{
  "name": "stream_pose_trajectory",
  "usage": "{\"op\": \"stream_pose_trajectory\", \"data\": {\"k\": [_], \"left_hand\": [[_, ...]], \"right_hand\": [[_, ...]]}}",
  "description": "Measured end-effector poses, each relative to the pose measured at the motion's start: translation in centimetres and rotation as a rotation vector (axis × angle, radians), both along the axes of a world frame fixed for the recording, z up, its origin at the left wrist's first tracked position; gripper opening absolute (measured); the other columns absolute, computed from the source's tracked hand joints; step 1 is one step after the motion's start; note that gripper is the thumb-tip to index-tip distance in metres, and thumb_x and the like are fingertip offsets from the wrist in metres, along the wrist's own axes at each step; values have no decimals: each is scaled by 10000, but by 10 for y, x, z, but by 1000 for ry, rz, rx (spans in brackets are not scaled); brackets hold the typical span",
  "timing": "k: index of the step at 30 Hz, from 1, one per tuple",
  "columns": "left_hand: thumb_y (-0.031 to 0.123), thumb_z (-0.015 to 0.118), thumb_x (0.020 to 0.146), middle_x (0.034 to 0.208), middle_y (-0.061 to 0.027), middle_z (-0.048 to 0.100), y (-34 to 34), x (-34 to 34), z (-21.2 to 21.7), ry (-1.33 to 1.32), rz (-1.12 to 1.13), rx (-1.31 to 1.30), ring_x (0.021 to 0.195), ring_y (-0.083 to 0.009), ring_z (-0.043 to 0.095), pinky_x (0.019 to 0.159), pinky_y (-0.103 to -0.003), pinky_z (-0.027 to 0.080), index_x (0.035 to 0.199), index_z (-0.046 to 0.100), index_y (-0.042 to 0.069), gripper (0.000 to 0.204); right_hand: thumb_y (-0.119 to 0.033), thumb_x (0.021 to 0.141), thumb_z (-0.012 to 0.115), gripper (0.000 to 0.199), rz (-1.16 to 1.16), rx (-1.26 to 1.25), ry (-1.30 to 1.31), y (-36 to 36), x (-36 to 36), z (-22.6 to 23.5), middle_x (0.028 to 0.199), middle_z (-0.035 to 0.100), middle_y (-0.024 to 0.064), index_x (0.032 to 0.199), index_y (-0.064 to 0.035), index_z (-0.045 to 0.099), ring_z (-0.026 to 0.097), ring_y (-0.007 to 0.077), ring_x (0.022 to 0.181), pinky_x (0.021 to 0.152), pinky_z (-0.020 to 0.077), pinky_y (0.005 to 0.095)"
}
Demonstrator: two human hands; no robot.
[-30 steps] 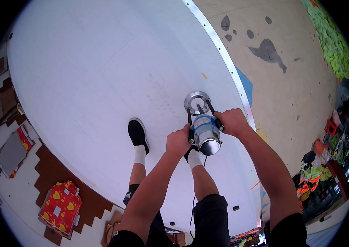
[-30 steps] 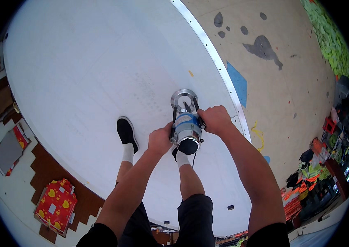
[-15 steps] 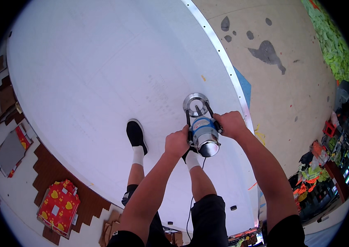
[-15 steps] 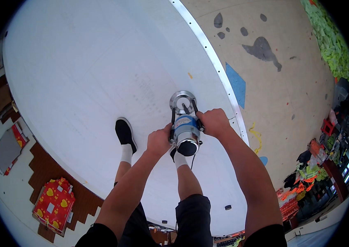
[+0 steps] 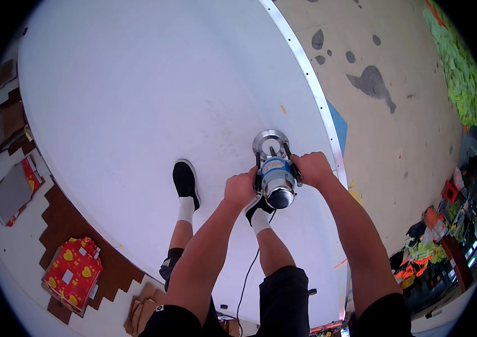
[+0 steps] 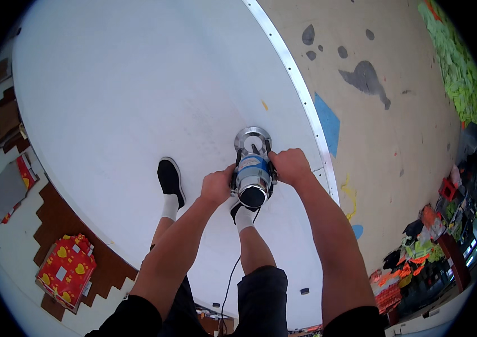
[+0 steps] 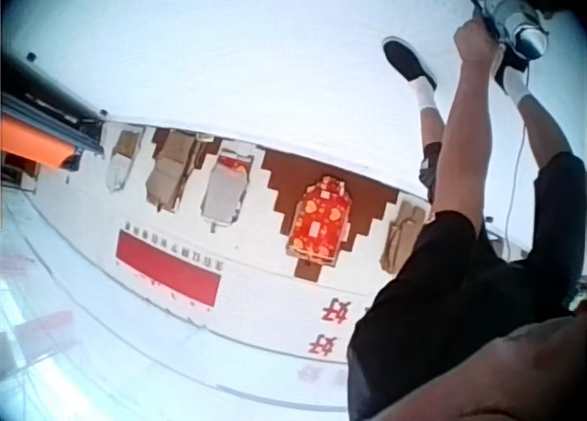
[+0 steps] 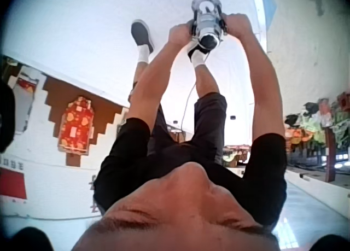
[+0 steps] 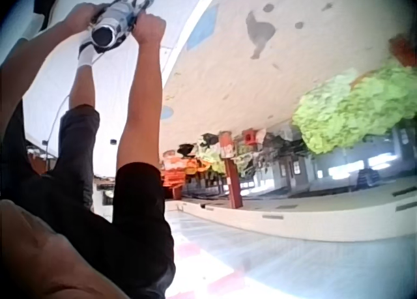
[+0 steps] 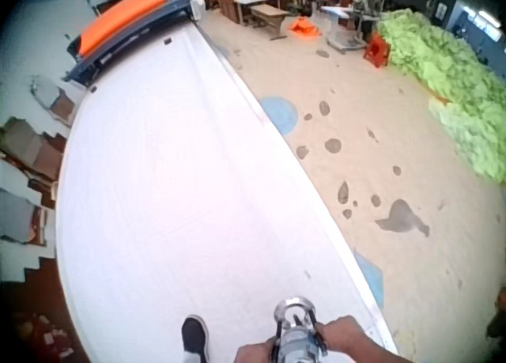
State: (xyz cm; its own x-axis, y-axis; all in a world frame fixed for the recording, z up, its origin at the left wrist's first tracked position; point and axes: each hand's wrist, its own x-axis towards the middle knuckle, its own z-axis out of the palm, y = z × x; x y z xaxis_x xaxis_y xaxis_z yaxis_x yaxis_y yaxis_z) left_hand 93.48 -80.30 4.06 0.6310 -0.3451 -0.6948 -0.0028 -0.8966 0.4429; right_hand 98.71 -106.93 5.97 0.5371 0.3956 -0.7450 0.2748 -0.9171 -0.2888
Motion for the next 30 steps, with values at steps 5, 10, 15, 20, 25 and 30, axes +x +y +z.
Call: {"op": "stream_pose_trajectory", "data": {"k": [5, 10, 15, 20, 25, 30], "left_hand": [[104, 673, 808, 899, -162, 754, -4, 0, 29, 22, 15, 25, 842, -384, 731, 726, -515, 578, 1410, 610, 163, 608], [110, 680, 806, 897, -166, 753, 16, -27, 67, 4, 73, 18, 845, -394, 729, 726, -522, 575, 1402, 614, 163, 601], [116, 671, 836, 850, -163, 746, 83, -69, 95, -8, 104, 37, 790, -383, 735, 687, -513, 570, 1371, 604, 140, 540], [135, 673, 858, 839, -154, 746, 188, -107, 92, 12, 132, 99, 800, -377, 737, 690, -505, 569, 1445, 573, 165, 596], [163, 793, 771, 935, -133, 758, 257, -122, 67, 103, 204, 157, 898, -372, 730, 762, -485, 573, 1448, 582, 188, 710], [121, 735, 814, 905, -128, 759, 278, -126, 53, 58, 238, 83, 840, -348, 742, 708, -477, 577, 1412, 593, 158, 616]], "right_hand": [[-219, 783, 777, 318, -25, 26, -84, -7, -8, 21, 806, 741, 83, 1077, -148, 680, 740, 318, 776, 678, 567, 462], [-229, 788, 777, 287, 2, 32, -59, 17, -19, 63, 824, 750, 84, 1044, -144, 678, 748, 316, 788, 674, 572, 463], [-208, 786, 778, 281, 1, 85, -15, 85, -53, 76, 833, 756, 93, 1036, -130, 676, 754, 313, 797, 672, 571, 463], [-158, 783, 764, 254, 16, 175, -13, 191, -77, 65, 798, 745, 103, 1017, -118, 674, 747, 328, 774, 663, 558, 468], [-146, 785, 757, 226, 26, 179, -29, 267, -90, 36, 766, 734, 101, 992, -114, 673, 745, 329, 768, 658, 556, 468], [-172, 800, 782, 294, 120, 89, 31, 296, -76, 33, 802, 744, 91, 1059, -113, 657, 748, 317, 785, 677, 563, 462]]}}
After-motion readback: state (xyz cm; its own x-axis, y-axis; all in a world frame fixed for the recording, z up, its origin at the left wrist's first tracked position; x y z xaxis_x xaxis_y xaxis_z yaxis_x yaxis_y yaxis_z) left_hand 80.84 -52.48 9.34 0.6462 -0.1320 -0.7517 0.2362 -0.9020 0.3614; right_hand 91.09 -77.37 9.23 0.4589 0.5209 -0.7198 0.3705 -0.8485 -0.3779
